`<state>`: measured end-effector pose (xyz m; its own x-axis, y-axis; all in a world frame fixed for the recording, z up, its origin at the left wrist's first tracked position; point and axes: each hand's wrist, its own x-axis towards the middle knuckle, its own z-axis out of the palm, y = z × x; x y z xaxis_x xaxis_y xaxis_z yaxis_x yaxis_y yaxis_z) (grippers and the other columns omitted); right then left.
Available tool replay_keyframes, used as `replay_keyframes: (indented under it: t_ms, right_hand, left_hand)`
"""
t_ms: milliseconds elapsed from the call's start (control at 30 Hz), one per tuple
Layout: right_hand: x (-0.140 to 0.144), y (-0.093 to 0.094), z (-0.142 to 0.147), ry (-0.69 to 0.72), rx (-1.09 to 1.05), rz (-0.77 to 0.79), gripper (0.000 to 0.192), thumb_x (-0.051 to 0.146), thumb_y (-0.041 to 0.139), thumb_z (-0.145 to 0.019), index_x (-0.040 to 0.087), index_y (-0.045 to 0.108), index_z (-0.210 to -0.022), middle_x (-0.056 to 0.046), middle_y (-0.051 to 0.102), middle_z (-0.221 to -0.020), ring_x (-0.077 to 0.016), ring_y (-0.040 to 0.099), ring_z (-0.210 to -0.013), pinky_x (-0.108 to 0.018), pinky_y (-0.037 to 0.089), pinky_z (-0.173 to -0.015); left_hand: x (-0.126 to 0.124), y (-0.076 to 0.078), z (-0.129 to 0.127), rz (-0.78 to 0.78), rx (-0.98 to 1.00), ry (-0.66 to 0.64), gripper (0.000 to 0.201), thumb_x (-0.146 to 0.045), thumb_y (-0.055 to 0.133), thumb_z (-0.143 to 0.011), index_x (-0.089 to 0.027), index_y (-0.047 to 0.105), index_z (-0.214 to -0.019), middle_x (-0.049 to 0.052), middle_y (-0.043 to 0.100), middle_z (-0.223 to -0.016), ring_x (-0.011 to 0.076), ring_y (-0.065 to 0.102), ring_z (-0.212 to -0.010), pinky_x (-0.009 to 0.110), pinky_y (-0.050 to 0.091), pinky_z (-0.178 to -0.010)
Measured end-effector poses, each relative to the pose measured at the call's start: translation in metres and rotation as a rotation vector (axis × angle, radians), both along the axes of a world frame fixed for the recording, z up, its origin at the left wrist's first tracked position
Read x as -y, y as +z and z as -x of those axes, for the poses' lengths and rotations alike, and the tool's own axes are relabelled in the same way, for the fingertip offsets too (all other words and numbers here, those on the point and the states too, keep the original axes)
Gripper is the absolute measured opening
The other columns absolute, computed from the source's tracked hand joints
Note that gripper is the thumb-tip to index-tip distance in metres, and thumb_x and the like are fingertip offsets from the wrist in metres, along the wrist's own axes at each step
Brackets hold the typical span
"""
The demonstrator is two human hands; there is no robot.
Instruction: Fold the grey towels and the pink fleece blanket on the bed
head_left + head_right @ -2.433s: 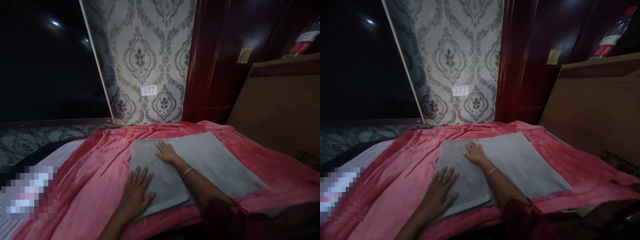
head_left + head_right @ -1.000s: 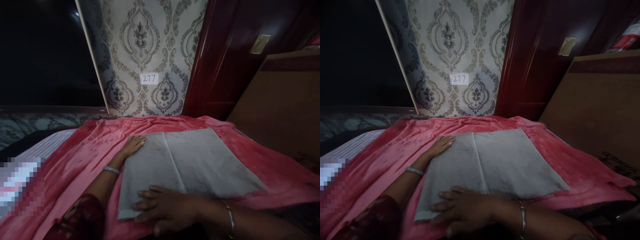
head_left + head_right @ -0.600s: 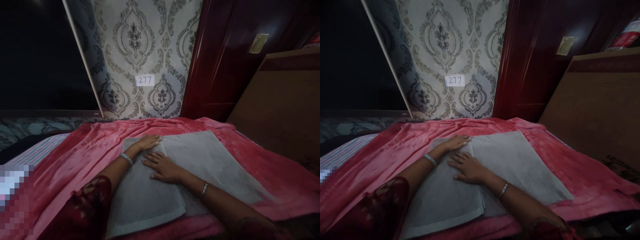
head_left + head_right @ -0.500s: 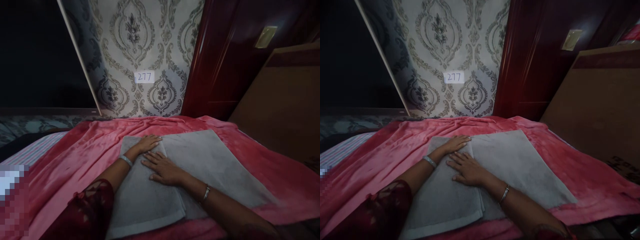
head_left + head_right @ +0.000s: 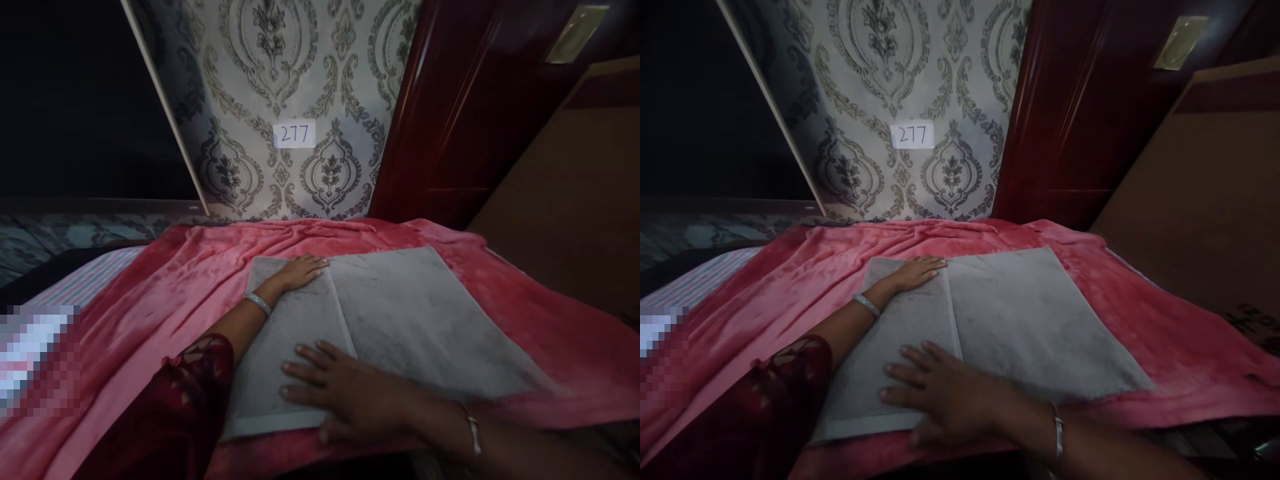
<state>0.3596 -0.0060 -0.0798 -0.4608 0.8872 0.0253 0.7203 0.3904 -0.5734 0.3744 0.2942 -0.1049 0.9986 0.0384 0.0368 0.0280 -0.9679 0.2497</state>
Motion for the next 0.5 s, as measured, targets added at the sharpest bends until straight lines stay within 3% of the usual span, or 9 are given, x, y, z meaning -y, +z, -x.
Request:
replay_keyframes:
  t_ms: [100, 233, 300, 400, 500]
  right_hand:
    - [0.027, 0.011, 0.015, 0.022, -0.112, 0.086, 0.068, 0.051, 0.054, -0.101, 0.035, 0.025, -0.16, -0.002, 0.022, -0.165, -0.0258, 0.005, -0.155, -0.054, -0.001, -0.125]
    - [0.033, 0.024, 0.021, -0.078, -0.243, 0.186, 0.065, 0.055, 0.049, -0.102, 0.032, 0.029, -0.159, -0.004, 0.03, -0.163, -0.0246, 0.018, -0.153, -0.049, 0.013, -0.125]
    - [0.019, 0.027, 0.019, -0.14, -0.225, 0.135, 0.063, 0.055, 0.044, -0.103, 0.03, 0.031, -0.159, -0.005, 0.031, -0.163, -0.023, 0.018, -0.153, -0.046, 0.016, -0.125]
    - [-0.021, 0.021, 0.017, -0.106, -0.1, -0.027, 0.062, 0.055, 0.042, -0.104, 0.025, 0.034, -0.158, -0.007, 0.03, -0.163, -0.0229, 0.017, -0.153, -0.046, 0.012, -0.126]
    - [-0.069, 0.007, 0.018, -0.057, 0.027, -0.11, 0.062, 0.054, 0.042, -0.104, 0.021, 0.036, -0.157, -0.009, 0.027, -0.164, -0.0232, 0.017, -0.153, -0.046, 0.013, -0.125]
  left_hand:
    - [0.005, 0.003, 0.0, -0.005, -0.023, 0.01, 0.056, -0.051, 0.024, -0.102, -0.034, 0.038, -0.154, 0.003, 0.033, -0.164, 0.0253, 0.026, -0.152, 0.055, 0.016, -0.123]
    - [0.01, 0.017, 0.005, -0.034, -0.055, 0.012, 0.06, -0.053, 0.028, -0.102, -0.03, 0.03, -0.157, 0.005, 0.023, -0.168, 0.0282, 0.018, -0.155, 0.061, 0.009, -0.123]
    - [0.004, 0.028, 0.014, -0.032, -0.017, 0.015, 0.061, -0.054, 0.027, -0.102, -0.03, 0.03, -0.157, 0.005, 0.023, -0.168, 0.0273, 0.017, -0.155, 0.06, 0.006, -0.124]
    - [-0.016, 0.038, 0.039, -0.012, 0.029, 0.006, 0.059, -0.054, 0.025, -0.102, -0.03, 0.039, -0.154, 0.003, 0.035, -0.163, 0.0258, 0.019, -0.154, 0.055, 0.006, -0.125]
    - [-0.034, 0.036, 0.071, -0.033, 0.006, 0.008, 0.057, -0.053, 0.03, -0.102, -0.029, 0.043, -0.151, 0.004, 0.038, -0.162, 0.0262, 0.021, -0.154, 0.054, 0.008, -0.125]
